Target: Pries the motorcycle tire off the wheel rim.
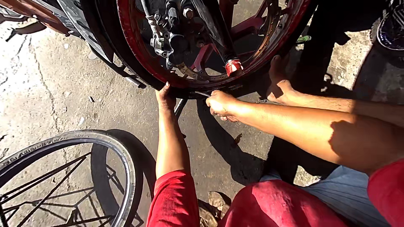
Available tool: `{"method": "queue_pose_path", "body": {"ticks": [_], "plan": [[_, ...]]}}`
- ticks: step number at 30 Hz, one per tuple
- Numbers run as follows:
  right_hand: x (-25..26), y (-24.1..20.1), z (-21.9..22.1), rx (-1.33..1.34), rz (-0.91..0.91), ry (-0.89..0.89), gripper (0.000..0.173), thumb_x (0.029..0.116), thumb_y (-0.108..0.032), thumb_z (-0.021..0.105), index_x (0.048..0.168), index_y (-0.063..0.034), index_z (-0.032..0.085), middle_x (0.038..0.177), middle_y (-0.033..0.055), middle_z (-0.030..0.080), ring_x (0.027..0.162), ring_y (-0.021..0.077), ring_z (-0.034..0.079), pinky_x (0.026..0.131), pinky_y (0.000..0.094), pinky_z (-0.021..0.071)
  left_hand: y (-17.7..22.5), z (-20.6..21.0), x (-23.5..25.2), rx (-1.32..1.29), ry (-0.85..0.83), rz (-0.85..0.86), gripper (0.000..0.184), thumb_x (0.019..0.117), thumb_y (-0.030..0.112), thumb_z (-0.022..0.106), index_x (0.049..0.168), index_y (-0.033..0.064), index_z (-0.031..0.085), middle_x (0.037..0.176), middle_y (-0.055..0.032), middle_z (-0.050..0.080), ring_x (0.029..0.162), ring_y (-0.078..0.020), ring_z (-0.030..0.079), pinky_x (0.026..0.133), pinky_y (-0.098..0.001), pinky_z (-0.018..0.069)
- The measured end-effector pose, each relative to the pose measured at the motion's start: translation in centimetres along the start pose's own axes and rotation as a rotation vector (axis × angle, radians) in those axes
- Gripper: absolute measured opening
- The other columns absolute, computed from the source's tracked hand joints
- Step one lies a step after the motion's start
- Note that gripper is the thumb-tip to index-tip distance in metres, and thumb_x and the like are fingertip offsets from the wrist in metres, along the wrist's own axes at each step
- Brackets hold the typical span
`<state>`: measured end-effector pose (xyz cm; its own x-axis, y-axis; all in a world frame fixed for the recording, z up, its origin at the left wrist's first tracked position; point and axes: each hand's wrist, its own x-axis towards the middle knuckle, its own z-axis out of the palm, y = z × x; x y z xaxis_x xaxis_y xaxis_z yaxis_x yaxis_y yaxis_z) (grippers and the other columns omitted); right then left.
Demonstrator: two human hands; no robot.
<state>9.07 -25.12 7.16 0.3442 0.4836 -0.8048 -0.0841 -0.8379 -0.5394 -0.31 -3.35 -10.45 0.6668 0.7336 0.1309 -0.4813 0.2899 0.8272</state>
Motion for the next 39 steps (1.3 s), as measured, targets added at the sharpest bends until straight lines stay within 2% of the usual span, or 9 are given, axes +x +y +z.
{"method": "queue_pose_path", "body": {"ticks": [2,6,13,16,19,24,31,36,39], "plan": [[0.1,1.5,3.2,0.234,-0.054,0.052,0.013,0.1054,-0.019,0.049,0.113,-0.0085,0.048,0.072,0.0026,0.048,0.054,0.0105,0.046,0.05,0.0269,0.0398,0.2,0.5,0.0,-0.019,-0.005,0.009,0.072,0.0746,0.04,0.091,0.129,0.009,0.055,0.114,-0.0087,0.073,0.105,-0.0217,0.071,0.096,-0.0456,0.0587],[0.3,3.9,7.2,0.215,-0.239,0.181,0.028,0.1025,-0.014,0.049,0.127,-0.0005,0.052,0.102,0.0138,0.062,0.092,0.0222,0.063,0.084,0.0412,0.053,-0.1,0.0,0.1,-0.032,0.01,-0.001,0.069,0.0761,0.043,0.09,0.127,0.0107,0.056,0.109,-0.007,0.074,0.101,-0.0206,0.072,0.093,-0.0455,0.0601],[2.5,6.8,11.6,0.193,-0.31,0.312,0.035,0.0983,-0.015,0.048,0.128,0.0029,0.053,0.1,0.0165,0.065,0.093,0.0267,0.067,0.084,0.0441,0.0548,-0.4,0.0,0.3,-0.027,0.05,0.004,0.073,0.0745,0.053,0.088,0.127,0.0136,0.055,0.11,-0.0063,0.073,0.103,-0.02,0.072,0.093,-0.0452,0.0598],[6.3,10.4,14.2,0.067,-0.207,0.338,0.053,0.1021,-0.011,0.05,0.15,0.0097,0.041,0.124,0.0295,0.067,0.115,0.0403,0.068,0.1,0.0529,0.052,-0.4,0.9,-0.4,0.012,0.096,0.012,0.076,0.0726,0.058,0.087,0.127,0.0151,0.055,0.111,-0.0046,0.073,0.104,-0.0186,0.071,0.092,-0.0435,0.06],[9.5,8.7,13.7,0.136,-0.174,0.355,0.046,0.1045,-0.006,0.048,0.147,0.0123,0.043,0.138,0.0327,0.058,0.132,0.0399,0.057,0.112,0.0481,0.0431,0.5,0.9,1.3,0.066,0.066,-0.001,0.082,0.0661,0.064,0.088,0.127,0.0184,0.056,0.11,-0.0008,0.073,0.102,-0.0153,0.071,0.09,-0.0404,0.0606],[11.5,6.2,12.5,0.233,-0.221,0.327,0.038,0.1073,-0.01,0.041,0.141,0.0045,0.046,0.133,0.0254,0.061,0.125,0.0325,0.061,0.106,0.0465,0.0485,1.2,0.1,1.4,0.091,-0.016,0.031,0.079,0.0749,0.061,0.084,0.133,0.0177,0.052,0.117,-0.0022,0.071,0.107,-0.0167,0.07,0.095,-0.0424,0.0588],[8.0,14.6,7.6,-0.125,-0.129,0.264,0.036,0.1095,-0.017,0.035,0.137,-0.0073,0.057,0.125,0.0194,0.068,0.12,0.0328,0.065,0.102,0.0525,0.0501,3.6,0.4,2.5,0.214,0.028,0.027,0.092,0.0675,0.069,0.085,0.133,0.0141,0.051,0.114,-0.0024,0.072,0.105,-0.0166,0.07,0.093,-0.0421,0.0596],[4.5,19.3,5.7,-0.218,-0.139,0.251,0.044,0.1113,-0.03,0.034,0.149,-0.0116,0.048,0.123,0.0194,0.069,0.116,0.0348,0.067,0.101,0.0549,0.0506,9.4,2.3,4.9,0.316,0.032,-0.022,0.099,0.061,0.068,0.089,0.132,0.0108,0.049,0.106,-0.0006,0.072,0.098,-0.0136,0.071,0.088,-0.0389,0.0613],[2.9,18.3,3.5,-0.166,-0.283,0.228,0.048,0.1111,-0.037,0.036,0.149,-0.0089,0.045,0.12,0.0198,0.068,0.111,0.0342,0.068,0.097,0.0549,0.0519,11.0,4.1,4.9,0.32,0.096,0.041,0.104,0.0718,0.068,0.082,0.146,0.0091,0.039,0.12,-0.0056,0.069,0.108,-0.0172,0.069,0.095,-0.0423,0.0592]]}}
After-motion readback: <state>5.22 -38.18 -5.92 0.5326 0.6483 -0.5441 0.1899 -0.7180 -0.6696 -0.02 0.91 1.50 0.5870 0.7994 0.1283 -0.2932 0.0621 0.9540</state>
